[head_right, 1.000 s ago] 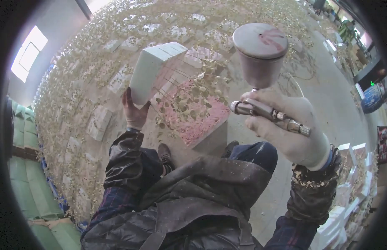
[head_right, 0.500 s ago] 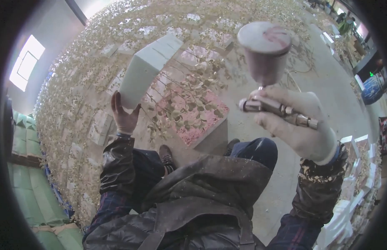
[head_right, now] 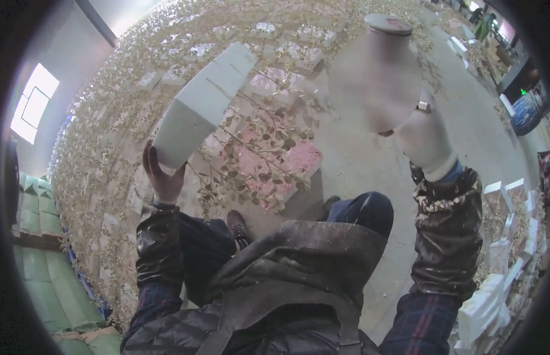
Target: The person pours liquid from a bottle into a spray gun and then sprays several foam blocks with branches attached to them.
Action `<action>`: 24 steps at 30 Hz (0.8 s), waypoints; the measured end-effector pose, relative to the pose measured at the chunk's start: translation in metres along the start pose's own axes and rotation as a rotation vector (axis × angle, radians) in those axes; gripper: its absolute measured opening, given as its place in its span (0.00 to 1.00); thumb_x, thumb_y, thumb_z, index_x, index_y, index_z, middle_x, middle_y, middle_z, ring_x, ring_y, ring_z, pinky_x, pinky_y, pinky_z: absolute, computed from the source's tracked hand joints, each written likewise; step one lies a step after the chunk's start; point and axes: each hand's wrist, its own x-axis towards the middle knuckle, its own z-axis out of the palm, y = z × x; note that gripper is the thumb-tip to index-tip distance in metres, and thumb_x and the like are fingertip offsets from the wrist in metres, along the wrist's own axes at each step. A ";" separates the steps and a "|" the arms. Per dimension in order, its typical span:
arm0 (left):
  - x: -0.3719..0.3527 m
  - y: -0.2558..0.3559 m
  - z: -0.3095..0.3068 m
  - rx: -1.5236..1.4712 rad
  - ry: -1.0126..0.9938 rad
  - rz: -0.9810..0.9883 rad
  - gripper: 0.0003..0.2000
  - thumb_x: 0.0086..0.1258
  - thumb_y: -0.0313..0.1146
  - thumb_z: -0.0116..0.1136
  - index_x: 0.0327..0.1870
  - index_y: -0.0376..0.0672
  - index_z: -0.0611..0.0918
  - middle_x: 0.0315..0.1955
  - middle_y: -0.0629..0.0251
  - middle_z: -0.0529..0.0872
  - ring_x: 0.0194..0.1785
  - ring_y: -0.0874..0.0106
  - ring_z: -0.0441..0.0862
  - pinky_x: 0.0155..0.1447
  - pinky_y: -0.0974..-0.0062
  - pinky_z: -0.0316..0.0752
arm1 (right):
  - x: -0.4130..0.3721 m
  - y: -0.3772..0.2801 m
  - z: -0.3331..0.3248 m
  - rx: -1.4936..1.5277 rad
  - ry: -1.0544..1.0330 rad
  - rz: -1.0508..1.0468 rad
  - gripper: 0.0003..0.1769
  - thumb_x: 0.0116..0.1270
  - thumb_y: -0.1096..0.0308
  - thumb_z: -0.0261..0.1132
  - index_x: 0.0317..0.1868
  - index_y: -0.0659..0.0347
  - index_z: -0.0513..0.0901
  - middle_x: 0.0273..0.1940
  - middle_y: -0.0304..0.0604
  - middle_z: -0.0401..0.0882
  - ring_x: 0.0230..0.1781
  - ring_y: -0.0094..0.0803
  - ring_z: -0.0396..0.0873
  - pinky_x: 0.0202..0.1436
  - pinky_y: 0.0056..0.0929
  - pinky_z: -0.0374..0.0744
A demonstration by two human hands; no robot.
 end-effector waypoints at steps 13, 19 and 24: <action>0.020 0.007 0.020 0.216 -0.014 0.059 0.39 0.50 0.36 0.69 0.68 0.45 0.68 0.60 0.50 0.75 0.60 0.52 0.75 0.60 0.48 0.77 | -0.024 -0.030 0.026 -0.047 -0.036 -0.007 0.16 0.74 0.64 0.60 0.56 0.63 0.82 0.32 0.40 0.81 0.28 0.23 0.77 0.29 0.17 0.79; 0.030 0.009 0.036 0.398 -0.046 0.053 0.37 0.47 0.35 0.62 0.66 0.48 0.72 0.55 0.53 0.78 0.54 0.53 0.77 0.49 0.53 0.81 | -0.040 -0.046 0.047 -0.032 -0.186 -0.372 0.14 0.71 0.73 0.63 0.54 0.69 0.81 0.32 0.48 0.85 0.21 0.24 0.80 0.20 0.16 0.80; 0.034 0.018 0.035 0.508 -0.149 -0.035 0.39 0.47 0.35 0.67 0.68 0.50 0.71 0.56 0.52 0.78 0.56 0.54 0.77 0.50 0.55 0.79 | -0.047 -0.056 0.062 -0.077 -0.344 -0.444 0.16 0.66 0.76 0.67 0.54 0.67 0.81 0.41 0.51 0.86 0.29 0.29 0.85 0.28 0.19 0.85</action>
